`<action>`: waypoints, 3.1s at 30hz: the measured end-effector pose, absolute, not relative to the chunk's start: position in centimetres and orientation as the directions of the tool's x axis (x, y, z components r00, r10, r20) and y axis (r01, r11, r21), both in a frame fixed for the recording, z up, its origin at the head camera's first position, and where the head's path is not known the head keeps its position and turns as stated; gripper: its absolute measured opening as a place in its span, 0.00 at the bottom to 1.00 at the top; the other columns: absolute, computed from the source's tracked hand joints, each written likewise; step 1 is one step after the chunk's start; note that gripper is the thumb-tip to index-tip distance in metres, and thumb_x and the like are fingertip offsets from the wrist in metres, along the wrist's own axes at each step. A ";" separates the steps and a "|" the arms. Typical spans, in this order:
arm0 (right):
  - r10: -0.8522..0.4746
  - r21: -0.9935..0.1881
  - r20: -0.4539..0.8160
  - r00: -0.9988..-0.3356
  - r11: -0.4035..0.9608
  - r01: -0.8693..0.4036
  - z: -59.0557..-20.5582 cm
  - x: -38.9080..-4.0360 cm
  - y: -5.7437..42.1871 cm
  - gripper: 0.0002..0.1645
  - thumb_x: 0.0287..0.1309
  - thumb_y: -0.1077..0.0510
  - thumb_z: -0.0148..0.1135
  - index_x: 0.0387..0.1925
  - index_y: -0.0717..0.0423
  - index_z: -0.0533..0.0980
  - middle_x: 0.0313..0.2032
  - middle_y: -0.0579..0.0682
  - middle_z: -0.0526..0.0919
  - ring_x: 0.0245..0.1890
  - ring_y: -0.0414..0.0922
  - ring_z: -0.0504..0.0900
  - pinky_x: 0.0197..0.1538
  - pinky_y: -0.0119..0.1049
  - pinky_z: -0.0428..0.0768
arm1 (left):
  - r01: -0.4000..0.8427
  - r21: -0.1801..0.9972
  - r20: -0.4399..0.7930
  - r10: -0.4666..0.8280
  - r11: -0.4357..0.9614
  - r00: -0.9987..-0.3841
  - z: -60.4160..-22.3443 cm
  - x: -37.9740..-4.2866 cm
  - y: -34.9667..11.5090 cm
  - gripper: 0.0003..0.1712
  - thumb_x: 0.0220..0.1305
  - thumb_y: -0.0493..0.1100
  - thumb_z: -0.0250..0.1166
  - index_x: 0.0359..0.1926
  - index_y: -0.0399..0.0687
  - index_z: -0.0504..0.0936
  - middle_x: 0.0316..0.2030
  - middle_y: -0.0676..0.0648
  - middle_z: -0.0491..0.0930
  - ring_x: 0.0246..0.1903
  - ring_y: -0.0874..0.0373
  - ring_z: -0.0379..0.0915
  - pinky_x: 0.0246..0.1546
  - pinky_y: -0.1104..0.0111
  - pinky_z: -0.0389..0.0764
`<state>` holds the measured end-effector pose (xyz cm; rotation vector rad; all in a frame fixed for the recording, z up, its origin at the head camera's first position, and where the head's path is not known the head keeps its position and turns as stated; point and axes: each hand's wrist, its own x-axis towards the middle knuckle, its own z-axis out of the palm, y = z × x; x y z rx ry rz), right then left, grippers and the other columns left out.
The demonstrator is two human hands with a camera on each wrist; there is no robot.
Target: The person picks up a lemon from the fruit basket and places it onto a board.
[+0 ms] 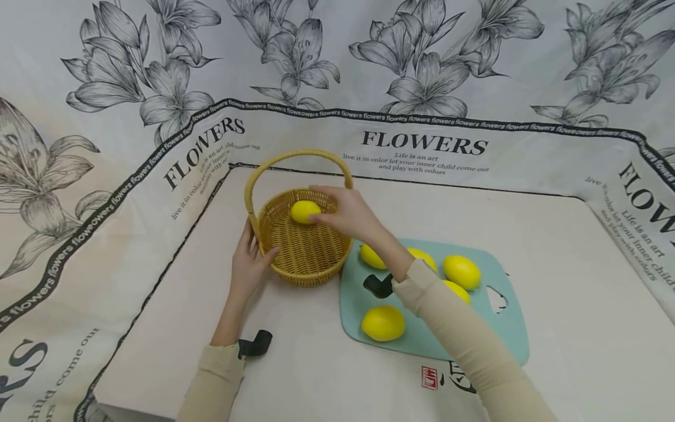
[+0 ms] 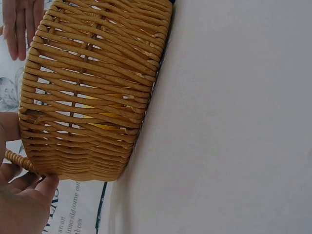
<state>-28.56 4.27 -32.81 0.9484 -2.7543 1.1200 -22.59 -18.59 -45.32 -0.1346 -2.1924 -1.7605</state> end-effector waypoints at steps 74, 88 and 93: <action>-0.378 -0.660 -0.131 -0.917 0.723 -0.203 -37.7 -35.9 -1.4 0.34 0.58 0.58 0.68 0.64 0.63 0.69 0.63 0.57 0.72 0.61 0.50 0.71 0.59 0.37 0.77 | 0.192 0.965 0.216 -0.127 0.177 -0.968 -43.6 -21.8 -18.0 0.53 0.60 0.31 0.67 0.76 0.42 0.42 0.75 0.46 0.41 0.73 0.55 0.40 0.70 0.68 0.57; -0.379 -0.655 -0.161 -0.911 0.732 -0.189 -38.7 -36.5 -1.5 0.33 0.56 0.63 0.68 0.63 0.61 0.71 0.60 0.56 0.74 0.54 0.49 0.74 0.54 0.38 0.79 | 0.182 0.965 0.208 -0.127 0.189 -0.970 -42.0 -21.0 -17.5 0.52 0.60 0.29 0.66 0.75 0.37 0.41 0.75 0.41 0.41 0.73 0.51 0.39 0.71 0.64 0.57; -0.385 -0.654 -0.157 -0.910 0.731 -0.196 -38.6 -36.4 -1.5 0.32 0.56 0.63 0.68 0.63 0.61 0.71 0.60 0.57 0.74 0.54 0.49 0.74 0.54 0.38 0.78 | 0.183 0.965 0.209 -0.128 0.186 -0.970 -42.5 -21.4 -17.7 0.52 0.60 0.29 0.66 0.75 0.38 0.41 0.75 0.41 0.40 0.73 0.51 0.39 0.71 0.63 0.57</action>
